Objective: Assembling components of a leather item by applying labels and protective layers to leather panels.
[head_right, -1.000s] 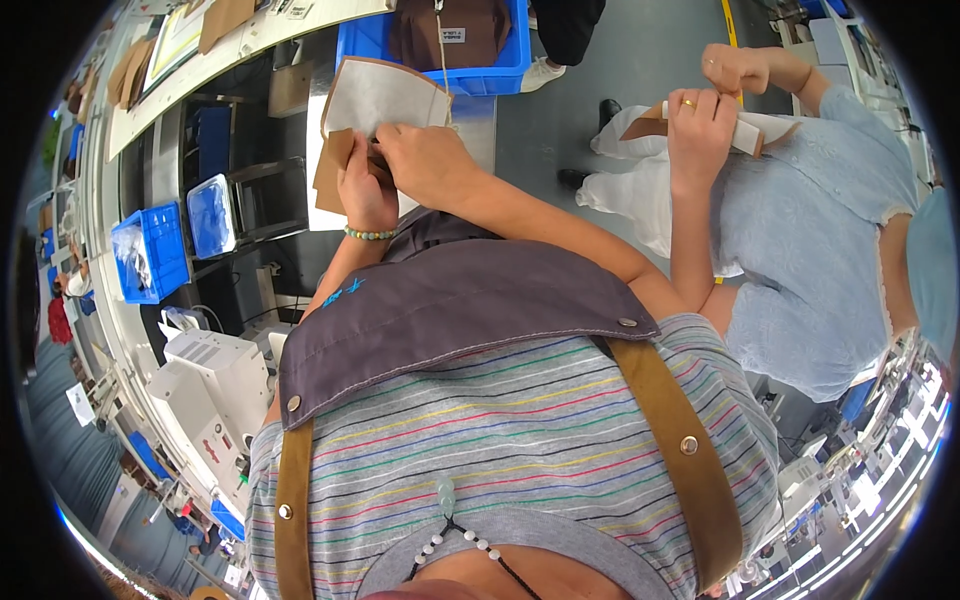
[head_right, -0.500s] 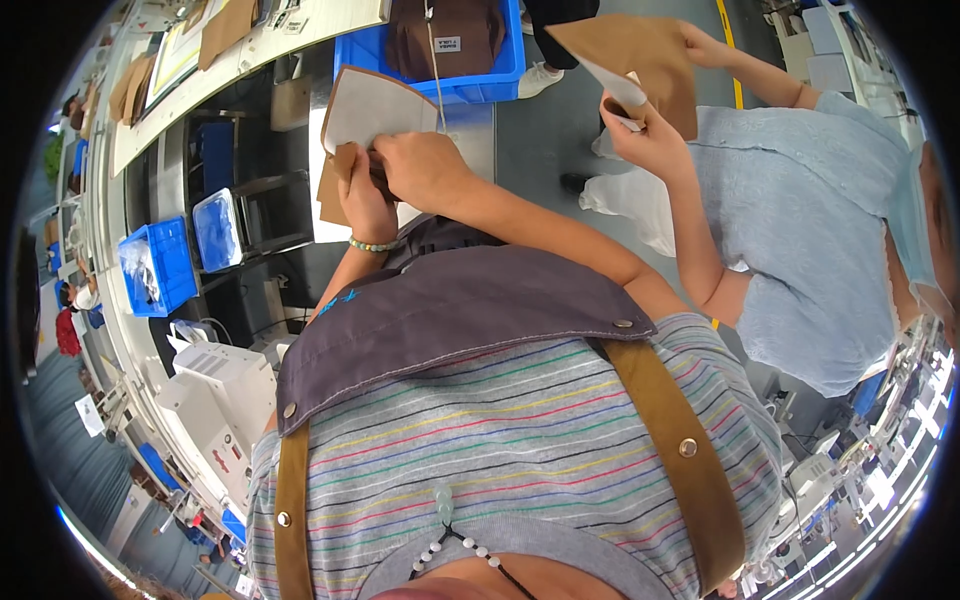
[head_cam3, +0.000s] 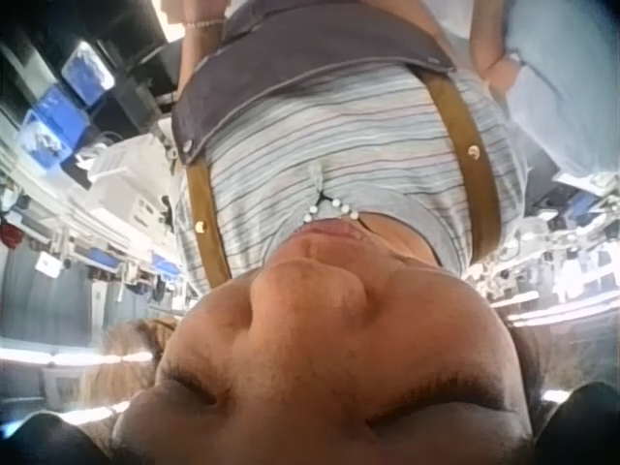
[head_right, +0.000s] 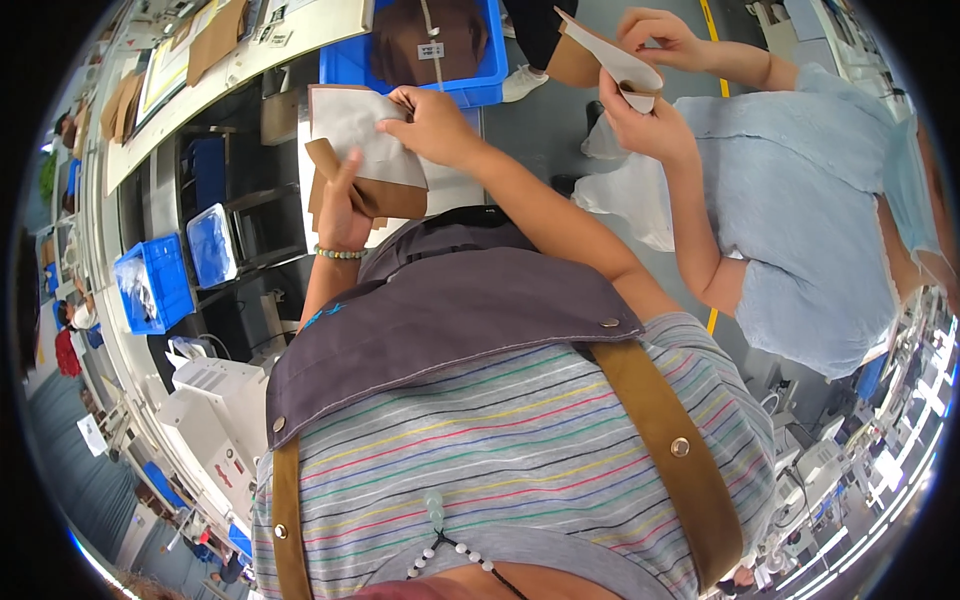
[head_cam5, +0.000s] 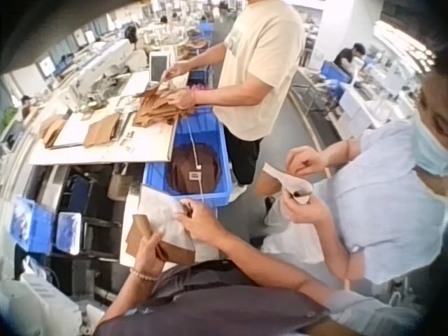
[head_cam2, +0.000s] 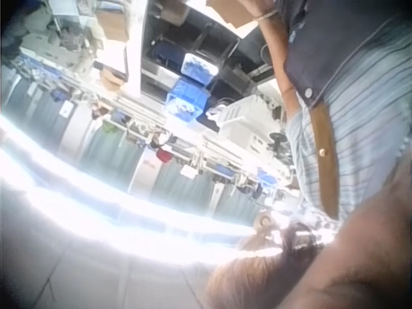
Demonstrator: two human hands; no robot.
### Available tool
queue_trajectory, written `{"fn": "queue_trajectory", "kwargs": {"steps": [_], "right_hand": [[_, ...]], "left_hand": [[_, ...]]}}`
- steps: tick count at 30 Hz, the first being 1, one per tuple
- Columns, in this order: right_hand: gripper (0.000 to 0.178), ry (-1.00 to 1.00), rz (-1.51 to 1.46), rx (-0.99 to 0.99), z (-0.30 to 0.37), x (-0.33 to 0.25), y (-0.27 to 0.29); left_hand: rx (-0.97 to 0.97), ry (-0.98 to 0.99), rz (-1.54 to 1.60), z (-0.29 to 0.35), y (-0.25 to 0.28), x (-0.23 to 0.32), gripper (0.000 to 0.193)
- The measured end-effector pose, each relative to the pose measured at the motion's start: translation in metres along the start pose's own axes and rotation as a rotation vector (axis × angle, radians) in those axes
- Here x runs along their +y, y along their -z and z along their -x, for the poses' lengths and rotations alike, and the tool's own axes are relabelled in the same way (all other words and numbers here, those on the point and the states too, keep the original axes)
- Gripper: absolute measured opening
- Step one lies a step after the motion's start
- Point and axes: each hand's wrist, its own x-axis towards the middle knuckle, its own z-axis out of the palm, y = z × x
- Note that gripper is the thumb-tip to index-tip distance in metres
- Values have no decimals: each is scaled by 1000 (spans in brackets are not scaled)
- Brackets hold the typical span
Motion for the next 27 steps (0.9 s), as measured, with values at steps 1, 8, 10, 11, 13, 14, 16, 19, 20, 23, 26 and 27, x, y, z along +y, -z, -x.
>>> {"fn": "queue_trajectory", "kwargs": {"steps": [1, 8, 10, 11, 13, 14, 16, 19, 20, 23, 26, 27], "right_hand": [[40, 34, -16, 64, -2, 4, -5], [35, 299, 277, 263, 0, 5, 16], [31, 275, 269, 258, 13, -7, 28], [31, 272, 273, 245, 23, -22, 25], [32, 75, 570, 12, 48, -50, 20], [33, 291, 629, 121, 59, -41, 11], [32, 259, 645, 68, 66, -35, -1], [32, 249, 686, 15, 66, -28, -14], [32, 275, 756, 23, 66, -25, -18], [31, 276, 866, 22, 63, -24, -22], [31, 235, 934, 9, 61, -23, -23], [31, 224, 953, 6, 61, -24, -23]], "left_hand": [[1, 39, -199, -1, 0, -2, 40], [44, 18, -20, -3, -3, -12, 42], [84, -37, 1, -2, 0, -15, 41], [93, -36, 11, -2, 5, -16, 41], [96, 11, 16, -4, 9, -14, 41], [110, 13, 24, -5, 9, -16, 40], [117, -1, 33, -5, 7, -16, 39], [151, -21, 49, -6, 4, -21, 35], [163, -19, 34, -6, 5, -22, 33], [152, -24, 37, -7, 3, -25, 28], [178, 2, 52, -2, -7, -24, 28], [190, -15, 57, -2, -8, -24, 28]]}}
